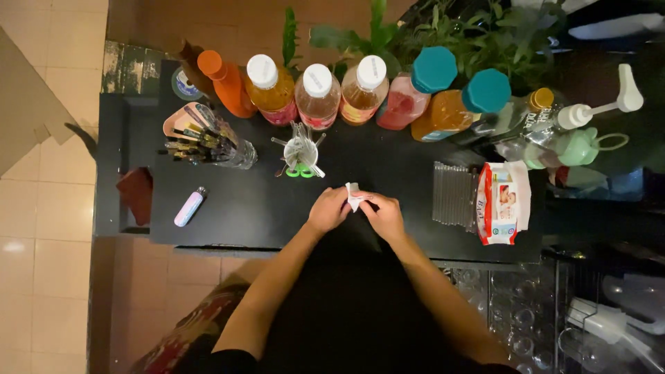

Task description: Cleaning reusable straws with a wipe and placing them into individual plastic sleeves.

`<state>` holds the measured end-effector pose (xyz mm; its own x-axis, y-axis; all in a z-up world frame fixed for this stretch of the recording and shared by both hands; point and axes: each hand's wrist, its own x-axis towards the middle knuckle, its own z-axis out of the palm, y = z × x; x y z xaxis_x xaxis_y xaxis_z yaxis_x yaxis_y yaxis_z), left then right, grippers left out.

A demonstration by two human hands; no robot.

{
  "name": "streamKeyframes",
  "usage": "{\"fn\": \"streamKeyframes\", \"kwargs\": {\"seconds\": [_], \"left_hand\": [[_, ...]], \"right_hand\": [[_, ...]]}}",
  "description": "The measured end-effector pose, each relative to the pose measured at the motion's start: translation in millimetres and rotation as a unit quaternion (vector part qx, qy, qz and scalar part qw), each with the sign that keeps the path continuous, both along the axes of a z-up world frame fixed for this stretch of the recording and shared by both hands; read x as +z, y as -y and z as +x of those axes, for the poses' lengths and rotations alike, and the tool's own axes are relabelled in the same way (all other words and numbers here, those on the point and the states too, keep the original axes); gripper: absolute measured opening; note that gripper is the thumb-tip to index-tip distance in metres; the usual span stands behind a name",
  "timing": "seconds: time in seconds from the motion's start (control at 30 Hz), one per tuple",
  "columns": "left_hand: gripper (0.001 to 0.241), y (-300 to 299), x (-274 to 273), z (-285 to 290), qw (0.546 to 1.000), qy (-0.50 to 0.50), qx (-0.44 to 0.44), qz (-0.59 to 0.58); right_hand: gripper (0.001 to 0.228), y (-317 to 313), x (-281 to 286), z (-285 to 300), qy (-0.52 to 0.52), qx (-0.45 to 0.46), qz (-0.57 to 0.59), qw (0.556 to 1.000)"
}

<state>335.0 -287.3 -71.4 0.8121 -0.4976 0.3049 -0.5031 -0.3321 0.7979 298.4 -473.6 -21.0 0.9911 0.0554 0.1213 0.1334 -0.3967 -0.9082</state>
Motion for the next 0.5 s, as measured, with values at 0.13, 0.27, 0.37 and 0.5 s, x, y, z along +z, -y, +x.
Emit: {"fn": "streamKeyframes", "kwargs": {"seconds": [0.13,0.27,0.37,0.5], "left_hand": [[0.019,1.8,-14.1,-5.0,0.999,-0.031,0.019,0.011],[0.013,2.4,-1.4,-0.7,0.999,-0.038,0.025,0.013],[0.011,3.1,-4.1,-2.4,0.999,-0.031,0.024,0.016],[0.011,3.4,-13.0,-3.4,1.000,0.005,0.011,0.020]], "right_hand": [[0.022,-4.2,44.5,2.0,-0.007,-0.004,-0.014,1.000],[0.022,-3.6,67.5,9.4,0.036,-0.022,0.020,0.999],[0.020,-3.6,67.4,6.0,0.061,-0.022,0.011,0.998],[0.021,-2.0,65.9,6.2,0.035,-0.022,-0.011,0.999]]}}
